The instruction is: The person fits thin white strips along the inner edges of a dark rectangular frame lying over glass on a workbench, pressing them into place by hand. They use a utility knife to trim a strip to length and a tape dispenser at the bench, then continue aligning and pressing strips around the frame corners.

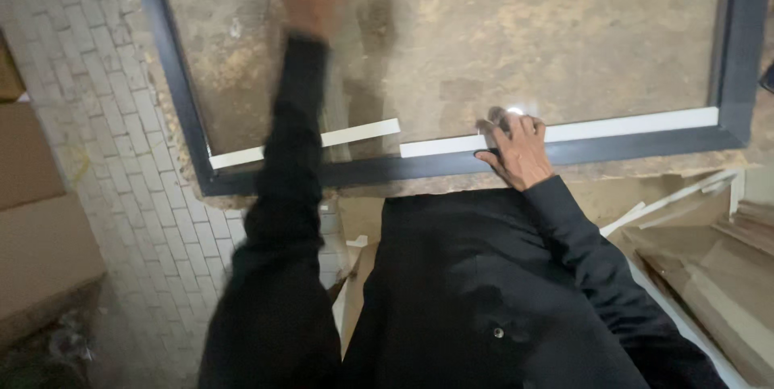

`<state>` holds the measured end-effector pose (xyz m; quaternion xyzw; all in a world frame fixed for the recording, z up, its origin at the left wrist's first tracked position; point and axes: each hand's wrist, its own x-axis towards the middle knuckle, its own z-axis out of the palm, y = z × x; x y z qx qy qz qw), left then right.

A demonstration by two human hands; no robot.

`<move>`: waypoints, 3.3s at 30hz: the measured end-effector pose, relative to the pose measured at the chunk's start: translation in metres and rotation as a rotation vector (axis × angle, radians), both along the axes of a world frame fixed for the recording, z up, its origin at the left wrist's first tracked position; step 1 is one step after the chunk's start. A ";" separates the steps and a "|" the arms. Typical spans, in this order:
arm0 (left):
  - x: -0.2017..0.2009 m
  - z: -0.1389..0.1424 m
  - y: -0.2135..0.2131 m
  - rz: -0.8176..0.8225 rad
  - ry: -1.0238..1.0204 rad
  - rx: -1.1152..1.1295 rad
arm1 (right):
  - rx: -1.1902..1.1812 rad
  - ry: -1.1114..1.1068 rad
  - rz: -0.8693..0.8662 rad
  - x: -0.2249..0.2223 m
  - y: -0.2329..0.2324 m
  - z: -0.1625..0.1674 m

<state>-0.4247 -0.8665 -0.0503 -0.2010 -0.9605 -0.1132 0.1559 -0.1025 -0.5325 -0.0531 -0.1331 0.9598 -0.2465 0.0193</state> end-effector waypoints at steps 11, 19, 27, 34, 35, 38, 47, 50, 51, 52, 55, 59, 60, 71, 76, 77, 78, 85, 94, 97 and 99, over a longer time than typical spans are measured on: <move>0.248 0.005 -0.061 -0.073 -0.449 0.168 | -0.085 -0.035 -0.126 0.012 0.002 -0.047; 0.250 0.005 -0.065 -0.064 -0.480 0.212 | -0.283 0.077 -0.281 -0.003 -0.008 -0.034; 0.279 -0.009 -0.093 -0.206 -0.420 0.181 | -0.193 0.195 -0.364 0.009 -0.017 -0.060; 0.311 -0.036 -0.100 -0.119 -0.373 0.257 | -0.162 0.178 -0.267 0.017 0.010 -0.081; 0.314 -0.037 -0.099 -0.092 -0.369 0.294 | -0.195 0.176 -0.278 0.022 0.013 -0.087; 0.316 -0.038 -0.092 -0.006 -0.294 0.396 | -0.326 0.155 -0.351 0.044 0.024 -0.110; 0.317 -0.024 -0.095 0.159 -0.271 0.343 | -0.403 -0.041 -0.562 0.107 0.079 -0.168; 0.317 -0.031 -0.089 0.112 -0.290 0.303 | -0.244 -0.039 -0.452 0.110 0.071 -0.150; 0.316 -0.035 -0.086 0.080 -0.284 0.285 | -0.245 -0.031 -0.449 0.109 0.067 -0.143; 0.316 -0.039 -0.082 0.050 -0.278 0.263 | -0.248 -0.033 -0.445 0.106 0.063 -0.138; 0.308 -0.057 -0.072 0.150 -0.229 0.199 | -0.296 0.000 -0.417 0.095 0.051 -0.131; 0.294 -0.080 -0.066 0.324 -0.087 0.051 | -0.385 0.002 -0.436 0.088 0.044 -0.135; 0.291 -0.083 -0.064 0.352 -0.057 0.047 | -0.408 -0.005 -0.450 0.088 0.043 -0.135; 0.251 -0.077 -0.022 0.036 -0.498 0.063 | -0.578 0.023 -0.571 0.072 0.024 -0.131; 0.231 -0.087 -0.004 0.044 -0.412 0.256 | -0.498 0.064 -0.520 0.061 0.017 -0.121; 0.227 -0.090 -0.002 0.061 -0.390 0.260 | -0.486 0.071 -0.516 0.059 0.015 -0.119; 0.223 -0.092 0.001 0.092 -0.368 0.250 | -0.474 0.078 -0.513 0.057 0.014 -0.117; 0.231 -0.078 0.013 0.221 -0.309 0.175 | -0.449 0.108 -0.466 0.049 0.012 -0.111; 0.368 -0.068 -0.062 0.349 -0.112 0.568 | -0.649 0.264 -0.426 0.052 0.027 -0.130; 0.468 -0.074 -0.100 0.570 -0.407 0.368 | -0.707 0.324 -0.397 0.050 0.029 -0.132; 0.517 -0.106 -0.121 0.816 -0.629 0.399 | -0.721 0.357 -0.387 0.048 0.027 -0.132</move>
